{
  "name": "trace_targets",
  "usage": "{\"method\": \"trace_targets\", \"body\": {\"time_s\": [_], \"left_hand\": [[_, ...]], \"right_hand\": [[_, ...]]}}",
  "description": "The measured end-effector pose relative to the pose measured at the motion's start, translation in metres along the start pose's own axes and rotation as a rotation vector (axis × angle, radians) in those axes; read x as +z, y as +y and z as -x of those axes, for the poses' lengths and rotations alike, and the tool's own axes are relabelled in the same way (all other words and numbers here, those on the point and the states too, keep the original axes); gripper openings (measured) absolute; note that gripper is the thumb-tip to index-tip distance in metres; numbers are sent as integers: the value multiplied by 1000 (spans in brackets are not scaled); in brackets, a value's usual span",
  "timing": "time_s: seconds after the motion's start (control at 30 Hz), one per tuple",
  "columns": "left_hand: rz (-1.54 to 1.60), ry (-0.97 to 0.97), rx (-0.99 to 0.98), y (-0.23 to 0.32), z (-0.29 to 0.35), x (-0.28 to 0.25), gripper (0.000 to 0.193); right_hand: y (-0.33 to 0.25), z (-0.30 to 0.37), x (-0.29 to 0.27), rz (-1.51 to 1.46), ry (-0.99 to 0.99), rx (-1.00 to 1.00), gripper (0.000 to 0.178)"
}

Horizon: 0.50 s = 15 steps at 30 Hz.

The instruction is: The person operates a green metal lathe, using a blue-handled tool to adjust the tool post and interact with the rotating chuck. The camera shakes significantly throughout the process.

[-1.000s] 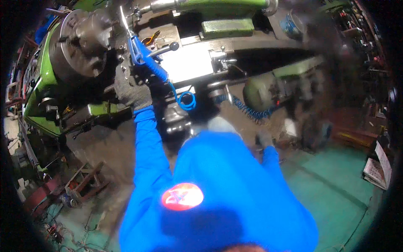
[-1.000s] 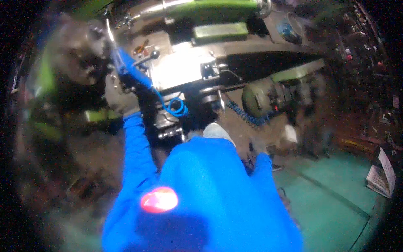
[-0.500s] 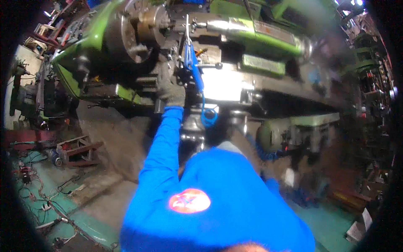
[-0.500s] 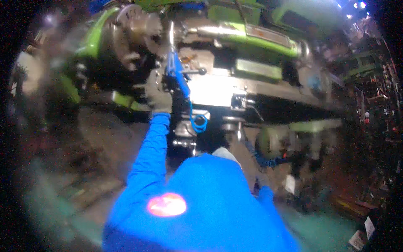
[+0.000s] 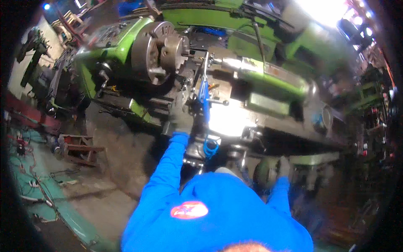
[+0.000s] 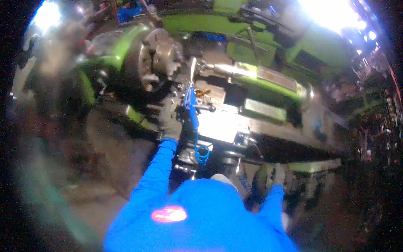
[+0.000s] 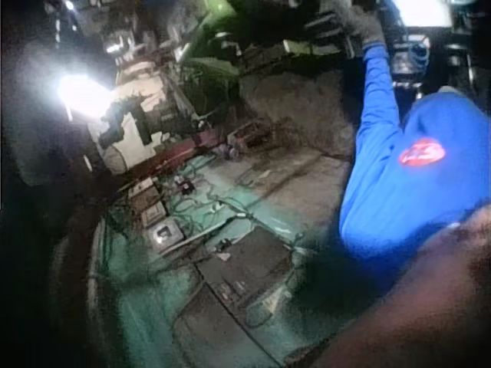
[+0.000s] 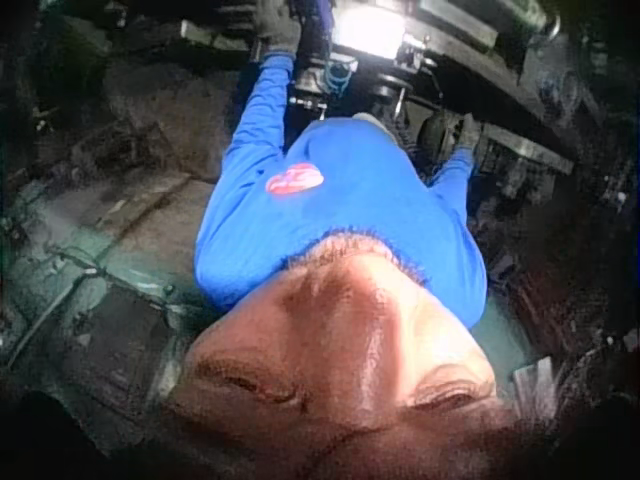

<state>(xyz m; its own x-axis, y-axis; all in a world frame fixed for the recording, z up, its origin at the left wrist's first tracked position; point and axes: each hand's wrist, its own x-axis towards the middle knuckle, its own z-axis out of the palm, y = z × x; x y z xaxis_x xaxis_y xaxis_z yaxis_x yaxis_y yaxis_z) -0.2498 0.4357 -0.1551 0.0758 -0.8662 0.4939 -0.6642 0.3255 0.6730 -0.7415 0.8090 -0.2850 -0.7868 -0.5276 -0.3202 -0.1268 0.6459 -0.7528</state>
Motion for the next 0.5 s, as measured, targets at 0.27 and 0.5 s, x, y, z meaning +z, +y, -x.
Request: {"method": "trace_targets", "body": {"time_s": [0.27, 0.5], "left_hand": [[36, -37, 78, 27, -9, -24, 45], [172, -236, -278, 43, -45, -52, 41]], "right_hand": [[-169, -193, -35, -634, 328, -257, 42], [-282, -294, -28, -634, 354, -360, 42]]}}
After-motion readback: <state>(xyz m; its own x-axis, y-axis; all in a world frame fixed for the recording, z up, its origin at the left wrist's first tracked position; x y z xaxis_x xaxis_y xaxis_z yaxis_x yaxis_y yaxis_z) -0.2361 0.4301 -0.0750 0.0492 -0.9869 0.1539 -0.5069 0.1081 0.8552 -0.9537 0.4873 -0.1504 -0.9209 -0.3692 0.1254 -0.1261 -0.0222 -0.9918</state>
